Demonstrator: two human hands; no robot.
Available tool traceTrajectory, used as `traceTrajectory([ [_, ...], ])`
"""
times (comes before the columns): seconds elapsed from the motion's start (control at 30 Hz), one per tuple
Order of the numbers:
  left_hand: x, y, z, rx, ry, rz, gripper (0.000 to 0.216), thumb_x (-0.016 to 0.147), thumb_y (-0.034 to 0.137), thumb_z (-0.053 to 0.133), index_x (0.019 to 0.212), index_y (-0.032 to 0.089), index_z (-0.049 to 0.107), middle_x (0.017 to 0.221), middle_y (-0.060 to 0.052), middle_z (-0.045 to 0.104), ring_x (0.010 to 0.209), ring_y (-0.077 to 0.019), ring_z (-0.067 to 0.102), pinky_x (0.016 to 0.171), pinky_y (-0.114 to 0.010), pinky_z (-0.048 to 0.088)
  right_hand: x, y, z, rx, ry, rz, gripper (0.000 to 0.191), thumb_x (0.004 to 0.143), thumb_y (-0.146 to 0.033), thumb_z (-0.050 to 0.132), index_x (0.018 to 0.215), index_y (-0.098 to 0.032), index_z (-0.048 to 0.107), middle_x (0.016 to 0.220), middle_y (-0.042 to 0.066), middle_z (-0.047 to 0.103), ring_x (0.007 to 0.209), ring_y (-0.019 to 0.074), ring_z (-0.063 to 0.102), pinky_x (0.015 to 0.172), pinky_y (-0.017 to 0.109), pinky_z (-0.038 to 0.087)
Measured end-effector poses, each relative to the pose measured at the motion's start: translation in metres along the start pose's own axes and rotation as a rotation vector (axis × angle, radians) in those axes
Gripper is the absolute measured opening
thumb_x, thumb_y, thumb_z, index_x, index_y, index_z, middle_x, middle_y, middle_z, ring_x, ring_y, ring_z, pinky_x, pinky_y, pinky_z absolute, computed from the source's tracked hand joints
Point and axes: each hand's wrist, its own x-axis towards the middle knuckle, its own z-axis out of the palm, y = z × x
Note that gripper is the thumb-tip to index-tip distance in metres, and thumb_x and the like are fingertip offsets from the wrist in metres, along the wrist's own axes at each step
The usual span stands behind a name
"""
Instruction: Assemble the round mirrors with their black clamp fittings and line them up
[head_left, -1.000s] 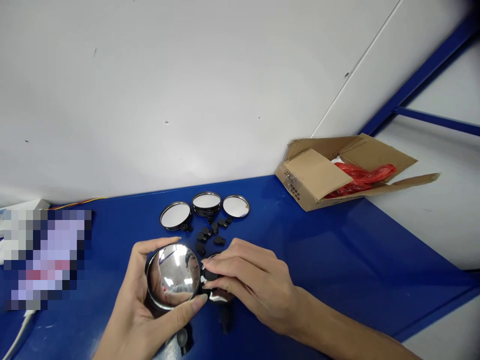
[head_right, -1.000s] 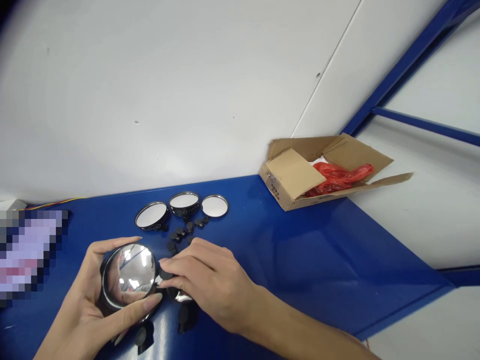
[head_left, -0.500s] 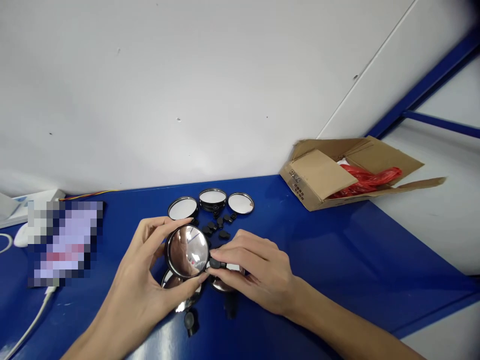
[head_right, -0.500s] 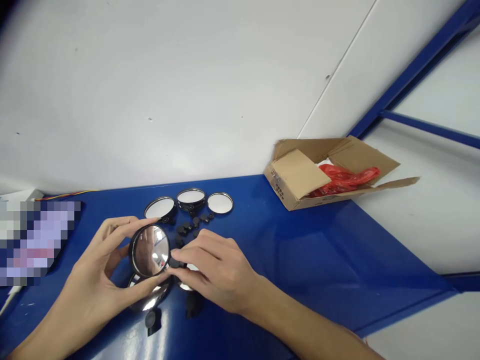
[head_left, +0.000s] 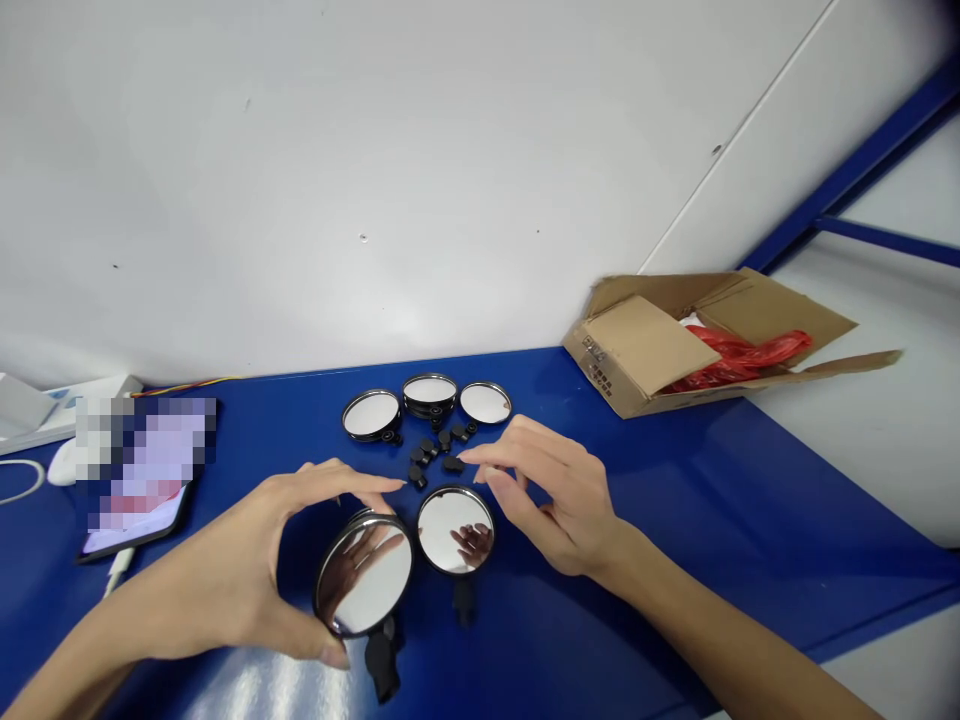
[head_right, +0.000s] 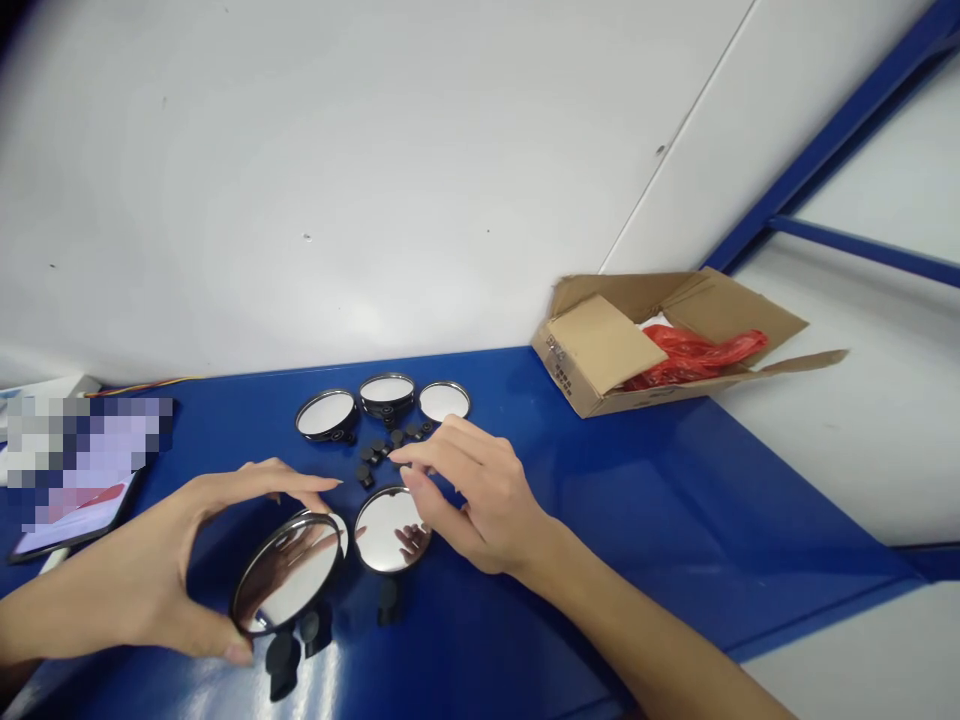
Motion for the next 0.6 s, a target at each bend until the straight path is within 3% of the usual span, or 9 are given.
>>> traceTrajectory([
  [0.07,0.002,0.002,0.002,0.032,-0.03,0.0,0.116,0.06,0.047,0.111,0.162,0.055,0.056,0.161,0.0,0.069,0.15,-0.0484,0.06,0.124,-0.07,0.051,0.0,0.0,0.0,-0.02,-0.004,-0.011,0.019,0.108,-0.011,0.062,0.12,-0.016,0.077,0.087,0.003,0.076,0.073,0.0157,0.06,0.072,0.033,0.05],
  [0.23,0.009,0.011,0.001,0.013,-0.097,-0.023,0.103,0.07,0.044,0.106,0.157,0.061,0.054,0.159,0.007,0.068,0.151,-0.0407,0.059,0.137,-0.078,0.022,0.0,-0.003,0.0,-0.049,0.009,-0.028,0.018,0.107,-0.009,0.061,0.115,-0.016,0.076,0.085,0.002,0.073,0.071,0.0157,0.058,0.071,0.033,0.049],
  [0.37,0.011,0.009,0.0,0.015,-0.106,-0.042,0.103,0.069,0.042,0.107,0.158,0.057,0.056,0.161,0.005,0.067,0.154,-0.0409,0.054,0.139,-0.078,0.01,0.0,-0.002,0.0,-0.07,0.014,-0.018,0.019,0.108,-0.009,0.06,0.115,-0.018,0.075,0.086,0.002,0.074,0.07,0.0154,0.056,0.071,0.033,0.048],
  [0.43,0.012,0.008,0.001,0.018,-0.102,-0.034,0.104,0.07,0.043,0.107,0.159,0.055,0.056,0.16,0.003,0.067,0.151,-0.0407,0.057,0.138,-0.077,0.017,0.0,-0.001,0.0,-0.076,0.012,-0.01,0.018,0.108,-0.009,0.06,0.115,-0.018,0.075,0.086,0.002,0.074,0.07,0.0151,0.057,0.07,0.033,0.048],
  [0.6,0.014,0.008,0.004,0.008,-0.068,0.041,0.104,0.072,0.041,0.103,0.165,0.047,0.057,0.146,-0.002,0.076,0.135,-0.0396,0.069,0.124,-0.064,0.05,-0.002,0.0,0.0,-0.107,0.034,0.023,0.021,0.108,-0.009,0.06,0.12,-0.017,0.075,0.084,0.001,0.073,0.07,0.0149,0.058,0.069,0.032,0.048],
])
